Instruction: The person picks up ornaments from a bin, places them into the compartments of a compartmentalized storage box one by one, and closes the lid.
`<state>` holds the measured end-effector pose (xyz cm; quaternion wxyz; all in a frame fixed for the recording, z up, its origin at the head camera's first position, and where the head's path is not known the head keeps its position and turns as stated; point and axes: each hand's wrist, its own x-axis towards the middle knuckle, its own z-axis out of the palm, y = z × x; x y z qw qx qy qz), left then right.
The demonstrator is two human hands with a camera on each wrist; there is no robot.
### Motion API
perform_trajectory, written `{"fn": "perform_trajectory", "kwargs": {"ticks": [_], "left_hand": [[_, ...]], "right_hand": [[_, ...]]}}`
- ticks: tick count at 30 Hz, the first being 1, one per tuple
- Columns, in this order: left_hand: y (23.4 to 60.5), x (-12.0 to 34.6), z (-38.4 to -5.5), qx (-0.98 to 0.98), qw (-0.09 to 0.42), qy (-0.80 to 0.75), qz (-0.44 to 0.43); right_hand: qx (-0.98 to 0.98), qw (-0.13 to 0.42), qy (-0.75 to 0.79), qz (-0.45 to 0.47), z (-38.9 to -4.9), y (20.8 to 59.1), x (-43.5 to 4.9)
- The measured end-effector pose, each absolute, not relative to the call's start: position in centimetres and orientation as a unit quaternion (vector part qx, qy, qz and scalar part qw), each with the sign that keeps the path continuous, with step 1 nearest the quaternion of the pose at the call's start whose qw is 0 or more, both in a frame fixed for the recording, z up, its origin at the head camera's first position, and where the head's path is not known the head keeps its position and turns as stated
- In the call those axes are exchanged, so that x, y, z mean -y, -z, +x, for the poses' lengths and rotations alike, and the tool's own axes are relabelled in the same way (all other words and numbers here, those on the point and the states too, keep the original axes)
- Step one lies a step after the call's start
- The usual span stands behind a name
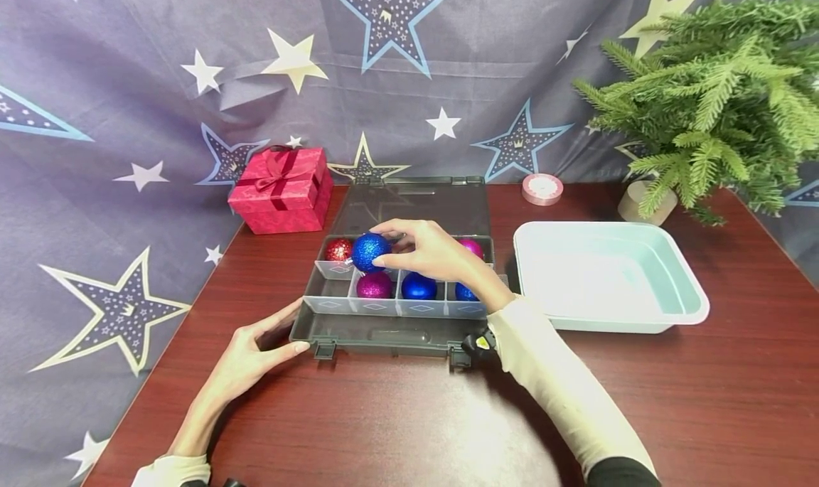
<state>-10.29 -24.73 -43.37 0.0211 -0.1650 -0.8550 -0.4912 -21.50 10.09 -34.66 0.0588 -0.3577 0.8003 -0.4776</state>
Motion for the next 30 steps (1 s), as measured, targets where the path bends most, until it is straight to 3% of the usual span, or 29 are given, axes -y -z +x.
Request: {"fn": "perform_trajectory", "kwargs": {"ticks": [17,30], "left_hand": [[43.3,24.7,-10.3,0.858,0.020,0.488,-0.161],[43.2,24.8,-10.3,0.860,0.012,0.486,-0.154]], "right_hand": [[-0.803,0.101,0.452,-0.374,-22.3,34.6,-6.7],[-0.802,0.097,0.436,-0.396,-22.6,34.6,-5.0]]}}
